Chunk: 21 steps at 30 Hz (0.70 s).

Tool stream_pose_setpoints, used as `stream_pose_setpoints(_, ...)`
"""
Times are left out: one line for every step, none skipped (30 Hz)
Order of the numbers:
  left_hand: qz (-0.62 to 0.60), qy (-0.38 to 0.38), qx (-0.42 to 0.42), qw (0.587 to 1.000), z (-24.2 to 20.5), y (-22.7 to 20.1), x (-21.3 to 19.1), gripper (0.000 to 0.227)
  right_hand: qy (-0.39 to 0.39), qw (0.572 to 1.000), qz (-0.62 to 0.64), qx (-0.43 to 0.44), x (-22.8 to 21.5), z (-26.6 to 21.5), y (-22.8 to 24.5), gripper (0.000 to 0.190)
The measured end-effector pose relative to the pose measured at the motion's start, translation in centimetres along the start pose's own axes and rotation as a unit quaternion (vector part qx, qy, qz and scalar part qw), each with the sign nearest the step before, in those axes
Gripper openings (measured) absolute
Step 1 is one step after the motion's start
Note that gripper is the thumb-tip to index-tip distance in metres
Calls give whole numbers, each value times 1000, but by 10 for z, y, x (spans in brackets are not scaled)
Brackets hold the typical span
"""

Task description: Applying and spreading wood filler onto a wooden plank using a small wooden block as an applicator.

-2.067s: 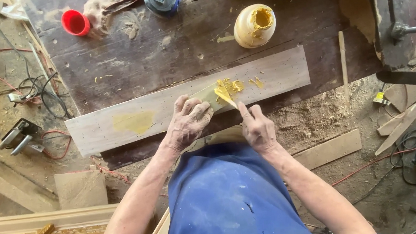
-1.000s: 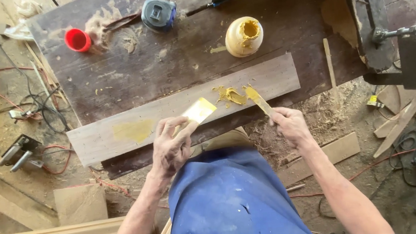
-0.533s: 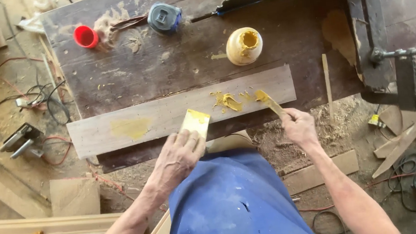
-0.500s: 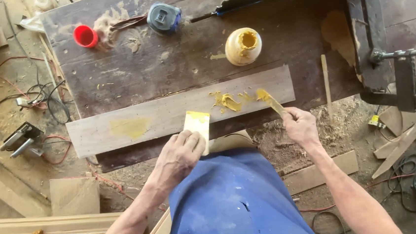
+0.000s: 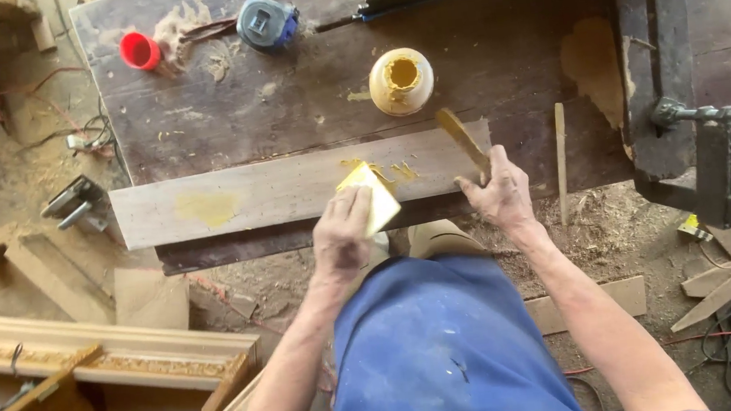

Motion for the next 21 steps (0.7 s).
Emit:
stream_pose_setpoints(4,6,-2,1000,3,-13,3,42,6,1000,2,3,-3,5,-5,39)
stream_pose_setpoints(48,-5,-6,999,5,-26,3,37,5,1000,2,18,-5,8,-11,41)
stream_pose_setpoints(93,-15,-10,996,8,-37,4,34,3,999,1,33,-8,10,-16,44)
stream_pose_setpoints(94,-11,-10,995,8,-54,11,34,7,999,2,36,-8,9,-19,44)
stream_pose_setpoints(82,-13,-17,996,8,-70,17,34,3,999,10,39,-7,8,-20,43)
stream_pose_setpoints(72,-19,-27,997,11,-84,23,34,2,999,17,38,-7,9,-18,42)
stream_pose_setpoints(74,-18,-31,997,13,-82,19,34,6,999,16,37,-8,10,-25,42)
stream_pose_setpoints(39,-15,-53,998,14,-78,16,38,-1,999,25,31,-9,12,-30,46)
stream_pose_setpoints(4,-12,-74,997,15,-74,13,44,-8,999,33,26,-9,14,-36,51)
stream_pose_setpoints(9,-13,-76,997,15,-52,7,44,-5,999,36,23,-10,17,-31,51)
stream_pose_setpoints(33,-13,-83,996,15,-30,2,43,-6,998,41,36,-12,20,-28,48)
stream_pose_setpoints(50,-6,-87,995,10,-10,-4,42,-13,997,45,59,-15,15,-30,46)
stream_pose_setpoints(49,0,-83,995,5,-7,9,42,-14,997,46,65,-13,15,-29,46)
stream_pose_setpoints(96,-3,-81,992,-1,-6,21,45,-16,996,51,72,-13,15,-29,45)
stream_pose_setpoints(143,-5,-78,987,-6,-4,32,49,-19,995,56,78,-13,14,-26,44)
stream_pose_setpoints(145,-8,-80,986,6,-30,32,49,-17,996,56,74,-11,18,-31,44)
stream_pose_setpoints(146,-17,-61,987,19,-58,31,41,-22,996,52,63,-9,21,-33,45)
stream_pose_setpoints(142,-22,-42,989,29,-90,29,35,-27,997,46,56,-9,19,-39,46)
stream_pose_setpoints(141,-22,-43,989,25,-96,34,35,-27,997,45,57,-12,15,-44,46)
stream_pose_setpoints(74,-12,-55,996,23,-97,40,39,-23,998,48,44,-12,16,-45,47)
stream_pose_setpoints(6,-3,-66,998,22,-99,47,44,-19,998,52,32,-12,17,-46,49)
Point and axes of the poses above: each hand's wrist, its own z-axis towards the middle knuckle, its own x-axis out of the palm, y = z × x, the point moved 4 cm from there along z, towards the middle knuckle, and after that the axes turned 15 degrees about z, right-handed, at the moved point
